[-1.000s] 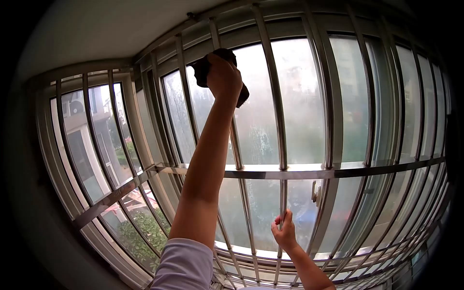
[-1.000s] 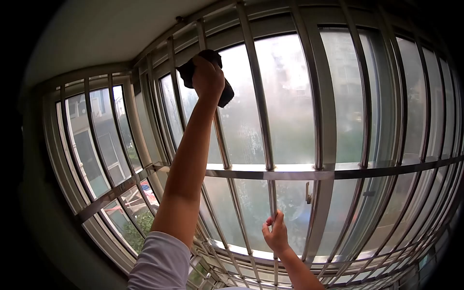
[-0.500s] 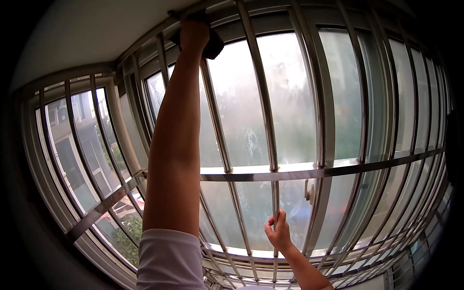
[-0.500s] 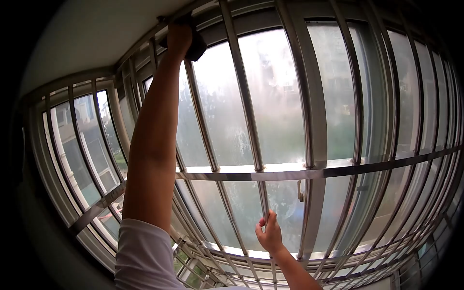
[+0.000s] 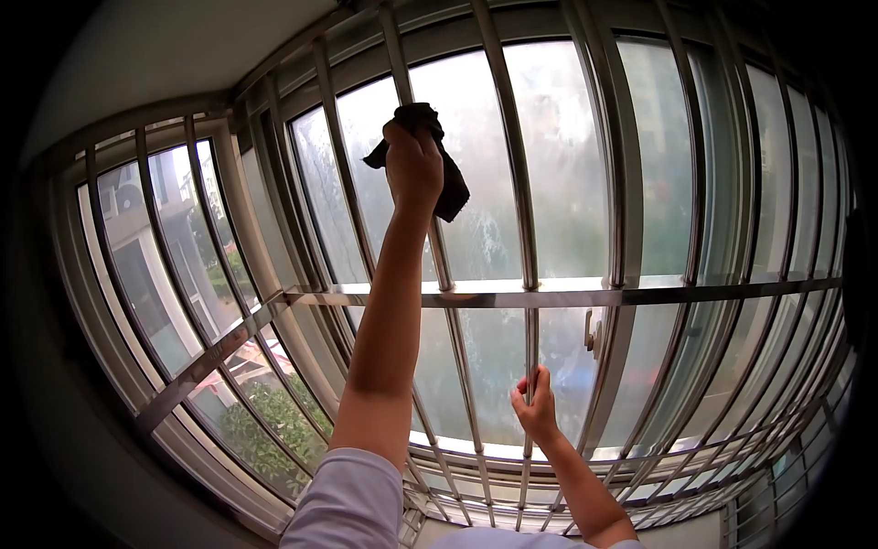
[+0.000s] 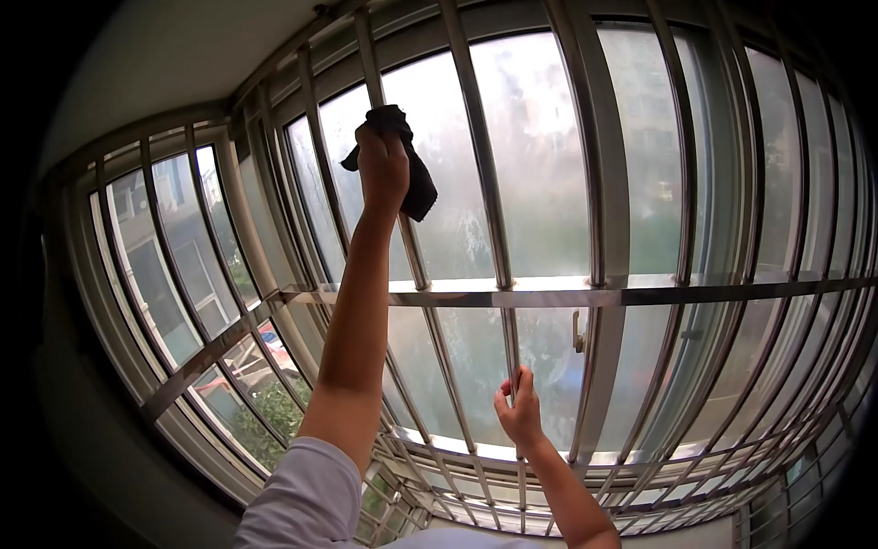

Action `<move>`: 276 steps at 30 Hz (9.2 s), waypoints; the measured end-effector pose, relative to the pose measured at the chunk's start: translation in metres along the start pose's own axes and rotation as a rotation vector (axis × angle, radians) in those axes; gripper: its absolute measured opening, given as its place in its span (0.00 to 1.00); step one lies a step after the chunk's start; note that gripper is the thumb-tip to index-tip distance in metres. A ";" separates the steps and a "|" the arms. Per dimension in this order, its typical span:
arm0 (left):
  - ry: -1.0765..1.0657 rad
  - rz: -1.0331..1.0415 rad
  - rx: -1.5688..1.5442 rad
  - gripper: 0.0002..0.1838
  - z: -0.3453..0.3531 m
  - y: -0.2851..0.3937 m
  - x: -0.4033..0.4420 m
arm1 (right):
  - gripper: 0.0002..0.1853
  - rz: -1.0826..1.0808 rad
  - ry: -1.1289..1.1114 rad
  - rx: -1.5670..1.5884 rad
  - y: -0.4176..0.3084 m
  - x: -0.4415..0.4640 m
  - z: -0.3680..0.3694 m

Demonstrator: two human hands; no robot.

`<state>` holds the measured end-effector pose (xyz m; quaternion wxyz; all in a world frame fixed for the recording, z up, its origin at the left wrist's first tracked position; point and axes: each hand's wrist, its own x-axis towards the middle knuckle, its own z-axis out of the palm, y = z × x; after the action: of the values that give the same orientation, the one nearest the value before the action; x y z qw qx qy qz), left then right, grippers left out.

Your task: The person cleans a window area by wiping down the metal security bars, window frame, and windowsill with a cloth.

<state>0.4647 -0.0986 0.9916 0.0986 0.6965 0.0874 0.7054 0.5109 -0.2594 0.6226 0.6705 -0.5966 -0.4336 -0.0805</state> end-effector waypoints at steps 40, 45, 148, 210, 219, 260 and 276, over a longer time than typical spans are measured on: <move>-0.890 -1.090 -1.660 0.30 -0.073 0.032 -0.289 | 0.57 -0.054 -0.343 0.167 -0.081 0.024 -0.088; -1.205 -0.814 -1.265 0.27 -0.055 0.001 -0.293 | 0.62 -0.090 -0.423 0.014 -0.072 0.007 -0.080; -0.317 -0.275 -0.273 0.15 -0.026 -0.029 -0.133 | 0.20 -0.399 0.339 -0.558 -0.176 0.212 -0.013; -0.292 -0.262 -0.128 0.20 -0.028 -0.019 -0.138 | 0.22 -0.514 0.602 -0.810 -0.278 0.348 -0.147; -0.286 -0.241 -0.191 0.21 -0.027 -0.025 -0.140 | 0.19 -0.433 0.500 -0.548 -0.183 0.233 -0.124; -0.725 0.008 -0.318 0.20 0.077 0.138 -0.158 | 0.18 -0.521 0.665 -1.436 -0.329 0.432 -0.282; -0.521 -0.015 -0.173 0.13 0.085 0.151 -0.170 | 0.21 -0.505 0.586 -0.508 -0.298 0.390 -0.268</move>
<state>0.5490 -0.2899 0.8683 0.1818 0.8428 0.0037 0.5066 0.6927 -0.4147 1.1279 0.5568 -0.5696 -0.3241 -0.5104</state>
